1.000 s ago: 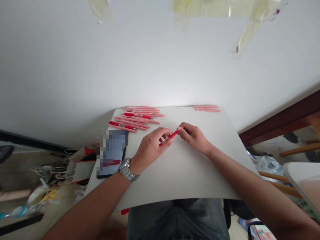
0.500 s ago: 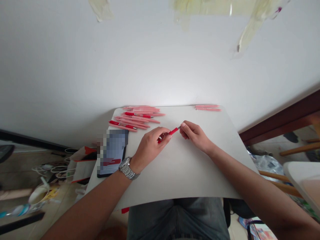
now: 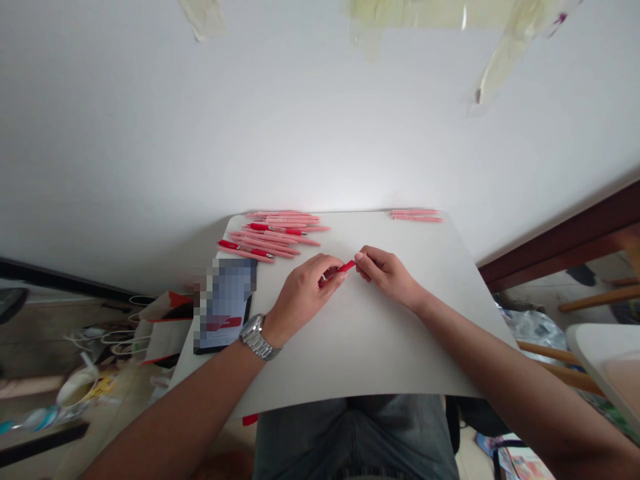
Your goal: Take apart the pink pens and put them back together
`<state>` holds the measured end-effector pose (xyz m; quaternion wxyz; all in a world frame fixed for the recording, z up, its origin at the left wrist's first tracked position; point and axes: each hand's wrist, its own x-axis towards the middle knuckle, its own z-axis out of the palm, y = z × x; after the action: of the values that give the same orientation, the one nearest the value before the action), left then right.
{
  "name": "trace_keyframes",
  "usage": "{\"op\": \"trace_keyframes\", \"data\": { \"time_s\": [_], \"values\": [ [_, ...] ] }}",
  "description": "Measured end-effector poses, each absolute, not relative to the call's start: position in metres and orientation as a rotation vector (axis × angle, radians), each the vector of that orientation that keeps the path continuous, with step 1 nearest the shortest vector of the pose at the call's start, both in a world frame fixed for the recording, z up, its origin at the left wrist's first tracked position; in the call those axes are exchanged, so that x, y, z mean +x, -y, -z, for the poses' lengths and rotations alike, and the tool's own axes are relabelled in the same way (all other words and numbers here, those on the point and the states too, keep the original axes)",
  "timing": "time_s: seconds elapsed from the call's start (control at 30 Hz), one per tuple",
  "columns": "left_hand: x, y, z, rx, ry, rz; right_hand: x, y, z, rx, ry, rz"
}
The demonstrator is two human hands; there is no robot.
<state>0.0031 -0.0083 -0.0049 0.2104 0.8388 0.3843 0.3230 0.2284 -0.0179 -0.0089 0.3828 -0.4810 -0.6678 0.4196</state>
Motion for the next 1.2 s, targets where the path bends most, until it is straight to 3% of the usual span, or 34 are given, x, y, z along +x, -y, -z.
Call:
{"op": "trace_keyframes", "data": {
  "time_s": [1.2],
  "values": [
    [0.0041,0.0124,-0.0034,2.171,-0.988,-0.819,0.23,0.0196,0.0031,-1.098,1.943,-0.882]
  ]
}}
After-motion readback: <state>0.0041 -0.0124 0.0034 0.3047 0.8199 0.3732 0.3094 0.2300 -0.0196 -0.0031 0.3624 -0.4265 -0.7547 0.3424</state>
